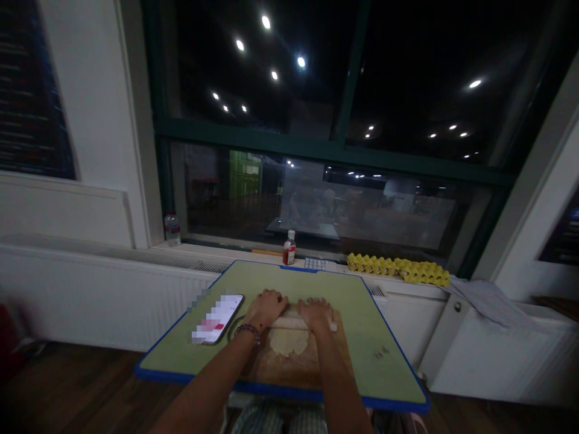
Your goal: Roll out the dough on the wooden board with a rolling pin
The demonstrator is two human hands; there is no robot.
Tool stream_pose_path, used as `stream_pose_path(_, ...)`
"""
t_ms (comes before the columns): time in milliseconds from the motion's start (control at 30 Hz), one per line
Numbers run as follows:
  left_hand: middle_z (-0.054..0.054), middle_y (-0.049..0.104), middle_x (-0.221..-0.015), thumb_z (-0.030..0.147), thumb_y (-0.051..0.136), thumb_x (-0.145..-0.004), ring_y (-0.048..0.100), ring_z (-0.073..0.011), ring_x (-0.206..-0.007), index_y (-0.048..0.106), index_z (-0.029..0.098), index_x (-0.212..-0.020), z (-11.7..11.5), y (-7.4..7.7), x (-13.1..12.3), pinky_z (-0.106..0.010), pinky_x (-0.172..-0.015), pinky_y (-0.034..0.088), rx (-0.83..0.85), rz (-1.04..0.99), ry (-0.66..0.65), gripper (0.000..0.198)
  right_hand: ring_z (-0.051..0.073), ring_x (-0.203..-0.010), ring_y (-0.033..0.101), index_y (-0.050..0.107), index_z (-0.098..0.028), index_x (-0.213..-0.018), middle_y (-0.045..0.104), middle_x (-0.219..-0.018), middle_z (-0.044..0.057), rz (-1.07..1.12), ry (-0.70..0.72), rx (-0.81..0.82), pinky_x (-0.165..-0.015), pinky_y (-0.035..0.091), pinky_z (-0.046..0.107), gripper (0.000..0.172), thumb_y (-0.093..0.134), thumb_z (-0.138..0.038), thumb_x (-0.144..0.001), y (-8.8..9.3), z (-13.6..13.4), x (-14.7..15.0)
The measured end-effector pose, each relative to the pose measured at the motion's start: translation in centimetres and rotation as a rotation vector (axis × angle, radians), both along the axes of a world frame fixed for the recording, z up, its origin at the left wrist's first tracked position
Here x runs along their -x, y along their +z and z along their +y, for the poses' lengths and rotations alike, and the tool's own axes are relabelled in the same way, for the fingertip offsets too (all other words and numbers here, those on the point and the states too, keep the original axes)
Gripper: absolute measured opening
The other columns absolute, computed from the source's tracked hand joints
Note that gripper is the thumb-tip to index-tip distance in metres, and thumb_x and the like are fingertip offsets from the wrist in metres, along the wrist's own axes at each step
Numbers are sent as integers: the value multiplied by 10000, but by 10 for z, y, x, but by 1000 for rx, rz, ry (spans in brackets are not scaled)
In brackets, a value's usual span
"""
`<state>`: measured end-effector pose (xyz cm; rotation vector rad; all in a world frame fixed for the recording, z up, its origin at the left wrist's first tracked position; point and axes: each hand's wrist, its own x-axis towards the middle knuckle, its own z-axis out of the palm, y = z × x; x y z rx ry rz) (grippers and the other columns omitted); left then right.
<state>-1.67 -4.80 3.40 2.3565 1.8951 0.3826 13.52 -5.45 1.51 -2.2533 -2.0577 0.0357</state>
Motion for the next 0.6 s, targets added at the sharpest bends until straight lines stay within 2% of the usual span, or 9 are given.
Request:
stream_pose_path(133, -148, 737, -1070, 367, 373, -941, 617, -277, -1117, 773, 150, -953, 6, -1, -2, -369, -978, 429, -30, -19, 1, 455, 281, -1131, 621, 715, -237, -1159, 718, -1158, 115, 2, -32, -45, -962, 422, 398, 437, 356, -385, -958, -1, 1, -1)
stream_pose_path(367, -145, 737, -1088, 354, 355, -958, 639, -265, -1089, 771, 154, -975, 11, 0, -3, -369, -969, 431, -53, -15, -15, 462, 272, -1189, 575, 687, -250, -1194, 683, -1235, 109, 12, 9, -75, -1001, 404, 380, 376, 416, -332, -948, -3, -8, -3)
stream_pose_path(500, -150, 740, -1077, 379, 362, -955, 643, -267, -1092, 771, 157, -972, 16, -5, -3, -364, -967, 432, -28, -23, 9, 466, 265, -1162, 580, 665, -270, -1192, 665, -1236, 98, 28, -4, -91, -962, 451, 392, 302, 478, -330, -963, -1, -16, -6)
stream_pose_path(600, -147, 746, -1053, 396, 364, -952, 650, -269, -1081, 773, 159, -946, 20, -10, -4, -357, -952, 438, -45, -43, 18, 472, 233, -1100, 599, 608, -231, -1235, 609, -1271, 88, 28, 6, -107, -925, 509, 425, 316, 555, -386, -964, -1, -21, -9)
